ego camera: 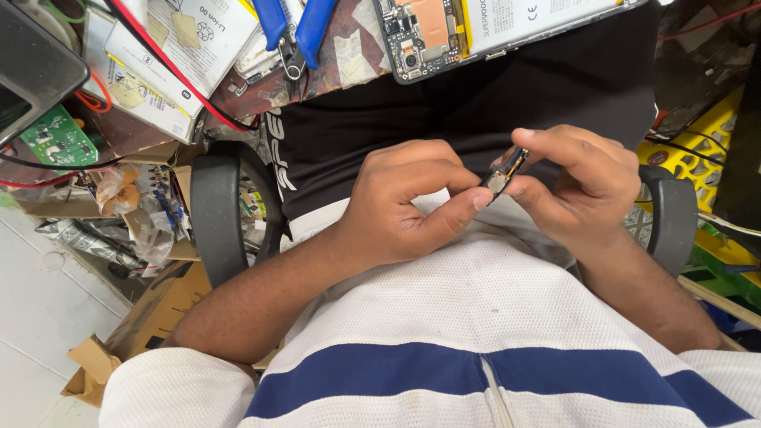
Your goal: The person uses a soldering iron to heat and remove a small component from a disassembled mobile phone. They then handle the removed component, turning it over and inspecting it with both hands.
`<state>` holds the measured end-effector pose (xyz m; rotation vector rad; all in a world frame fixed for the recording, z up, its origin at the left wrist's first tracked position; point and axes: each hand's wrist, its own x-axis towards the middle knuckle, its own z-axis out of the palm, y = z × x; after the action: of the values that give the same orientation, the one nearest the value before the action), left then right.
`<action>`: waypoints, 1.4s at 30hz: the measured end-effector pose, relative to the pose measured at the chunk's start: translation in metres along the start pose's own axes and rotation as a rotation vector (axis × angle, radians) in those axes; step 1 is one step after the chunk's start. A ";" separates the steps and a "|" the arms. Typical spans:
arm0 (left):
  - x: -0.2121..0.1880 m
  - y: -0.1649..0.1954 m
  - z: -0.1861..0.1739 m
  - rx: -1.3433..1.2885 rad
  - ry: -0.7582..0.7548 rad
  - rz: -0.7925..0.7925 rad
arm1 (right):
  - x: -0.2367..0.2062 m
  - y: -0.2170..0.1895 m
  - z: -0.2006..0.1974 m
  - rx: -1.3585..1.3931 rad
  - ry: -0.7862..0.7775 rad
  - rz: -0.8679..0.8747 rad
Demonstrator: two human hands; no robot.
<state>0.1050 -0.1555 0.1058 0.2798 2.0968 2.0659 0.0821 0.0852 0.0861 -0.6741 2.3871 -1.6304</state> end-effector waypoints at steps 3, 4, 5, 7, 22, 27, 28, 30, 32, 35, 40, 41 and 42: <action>0.000 -0.001 0.001 -0.009 0.001 -0.004 | 0.000 0.001 0.000 0.000 -0.008 0.006; 0.000 -0.001 0.000 -0.011 0.000 -0.001 | 0.000 0.001 0.000 0.002 -0.010 0.004; -0.001 -0.001 0.001 -0.013 -0.001 0.004 | 0.000 0.002 0.001 0.004 -0.011 0.001; -0.001 -0.002 0.001 -0.012 -0.002 0.015 | -0.001 0.002 0.001 0.009 -0.010 -0.008; -0.006 -0.004 0.001 -0.116 -0.044 -0.006 | 0.001 -0.001 0.000 0.037 -0.025 -0.020; -0.007 -0.007 -0.001 -0.190 -0.065 -0.047 | 0.006 -0.002 0.002 0.055 -0.013 -0.026; -0.007 -0.007 -0.001 -0.181 -0.066 -0.047 | 0.007 -0.003 0.002 0.055 -0.011 -0.028; -0.007 -0.007 -0.001 -0.161 -0.065 -0.045 | 0.008 -0.004 0.002 0.058 -0.009 -0.034; -0.007 -0.006 0.000 -0.169 -0.064 -0.046 | 0.008 -0.005 0.002 0.058 -0.005 -0.034; -0.007 -0.005 0.000 -0.156 -0.063 -0.043 | 0.007 -0.006 0.002 0.068 0.003 -0.027; -0.006 -0.007 0.000 -0.130 -0.063 -0.044 | 0.003 -0.003 0.002 0.068 0.010 -0.024; -0.006 -0.007 -0.001 -0.129 -0.063 -0.041 | 0.003 -0.002 0.001 0.069 0.007 -0.030; -0.006 -0.007 -0.001 -0.127 -0.061 -0.037 | 0.002 -0.002 0.001 0.071 0.004 -0.036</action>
<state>0.1106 -0.1578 0.0991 0.2798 1.9118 2.1300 0.0814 0.0829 0.0875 -0.7052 2.3208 -1.7233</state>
